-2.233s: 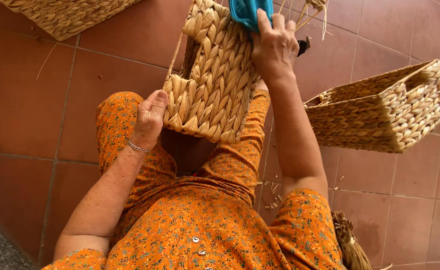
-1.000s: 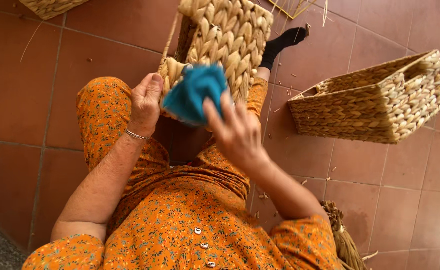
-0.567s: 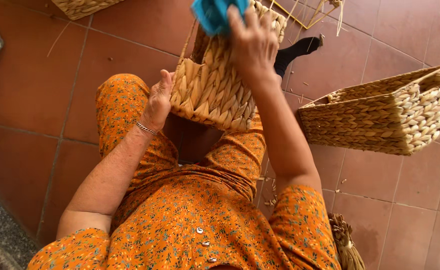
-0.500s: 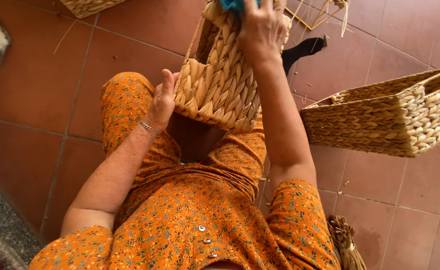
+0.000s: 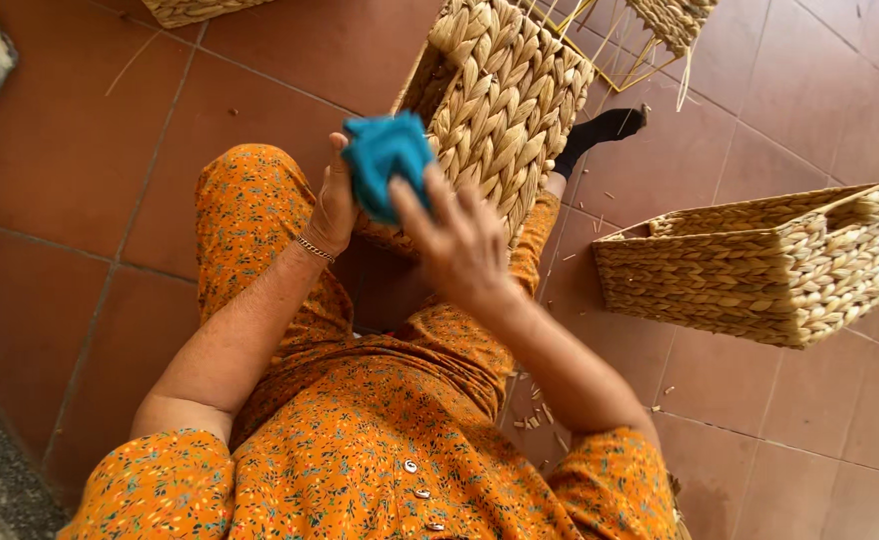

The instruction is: The person sits on the tiled floor and wipes woven water-hyacinth storage baskets one at a time with a teal cloth, turning each basket to clean its sides, top and handle openings, then sets finished baskets aside and picks up the next one.

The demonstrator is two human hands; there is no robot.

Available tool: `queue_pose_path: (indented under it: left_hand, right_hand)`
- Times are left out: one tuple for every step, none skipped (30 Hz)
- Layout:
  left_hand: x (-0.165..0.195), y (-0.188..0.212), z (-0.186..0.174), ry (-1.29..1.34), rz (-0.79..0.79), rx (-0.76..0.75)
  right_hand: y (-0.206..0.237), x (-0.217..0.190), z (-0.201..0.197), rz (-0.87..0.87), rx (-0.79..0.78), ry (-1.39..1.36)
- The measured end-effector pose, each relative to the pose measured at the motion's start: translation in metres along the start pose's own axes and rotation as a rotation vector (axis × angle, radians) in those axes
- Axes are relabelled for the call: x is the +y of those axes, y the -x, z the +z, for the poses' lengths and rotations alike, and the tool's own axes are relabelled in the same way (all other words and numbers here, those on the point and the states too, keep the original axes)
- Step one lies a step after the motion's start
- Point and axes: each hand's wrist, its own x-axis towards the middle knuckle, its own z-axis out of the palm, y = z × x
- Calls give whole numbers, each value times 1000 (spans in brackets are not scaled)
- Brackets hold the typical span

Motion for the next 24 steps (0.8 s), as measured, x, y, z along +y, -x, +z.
queue_pose_path:
  left_hand:
    - [5, 2, 1, -71, 26, -12]
    - [8, 5, 3, -140, 51, -29]
    - [11, 8, 5, -207, 82, -46]
    - [14, 10, 6, -185, 81, -47]
    - [15, 12, 8, -163, 72, -50]
    - [15, 14, 10, -137, 54, -58]
    - [13, 15, 12, -141, 37, -56]
    - [12, 15, 13, -147, 25, -49]
    - [10, 14, 14, -154, 18, -43]
    - [8, 12, 15, -135, 39, -23]
    - [6, 10, 15, -113, 56, -2]
    - [5, 10, 16, -88, 68, 16]
    - [4, 9, 16, -85, 65, 20]
    - [5, 7, 15, -82, 66, 26]
    - [7, 8, 13, -79, 66, 37]
    - [8, 8, 13, -75, 66, 35]
    - [10, 7, 13, -71, 67, 33]
    - [12, 8, 12, -69, 73, 29]
    - [14, 9, 12, -74, 61, 31]
    - [16, 11, 13, -80, 48, 30]
    - [18, 13, 14, -87, 32, 26]
    - [19, 14, 15, -96, 28, 27]
    - [21, 16, 16, -106, 26, 27]
    - [22, 17, 18, -115, 29, 27]
  right_hand:
    - [-11, 21, 13, 33, 0, 51]
    - [-23, 46, 27, 69, -1, 106]
    - [-37, 73, 41, 102, 29, 189]
    - [-49, 101, 52, 132, 61, 269]
    - [-59, 127, 61, 169, 97, 337]
    - [-66, 152, 67, 213, 124, 408]
    - [-69, 175, 69, 272, 88, 465]
    - [-70, 190, 70, 328, 55, 517]
    - [-67, 199, 67, 378, 34, 444]
    - [-61, 200, 61, 427, 12, 372]
    - [-52, 194, 53, 475, -14, 299]
    - [-42, 180, 42, 444, -33, 303]
    - [-30, 158, 30, 413, -51, 309]
    - [-17, 132, 16, 355, -46, 330]
    - [-4, 101, 2, 294, -43, 346]
    - [10, 71, -15, 244, -91, 246]
    - [23, 43, -31, 167, -67, 267]
    - [35, 17, -46, 155, -99, 187]
    - [45, -2, -60, 144, -130, 107]
    - [53, -15, -71, 137, -147, 77]
    - [59, -22, -79, 133, -164, 47]
    - [63, -22, -83, 131, -180, 16]
    - [64, -15, -84, 139, -142, 14]
    - [63, -3, -80, 145, -103, 15]
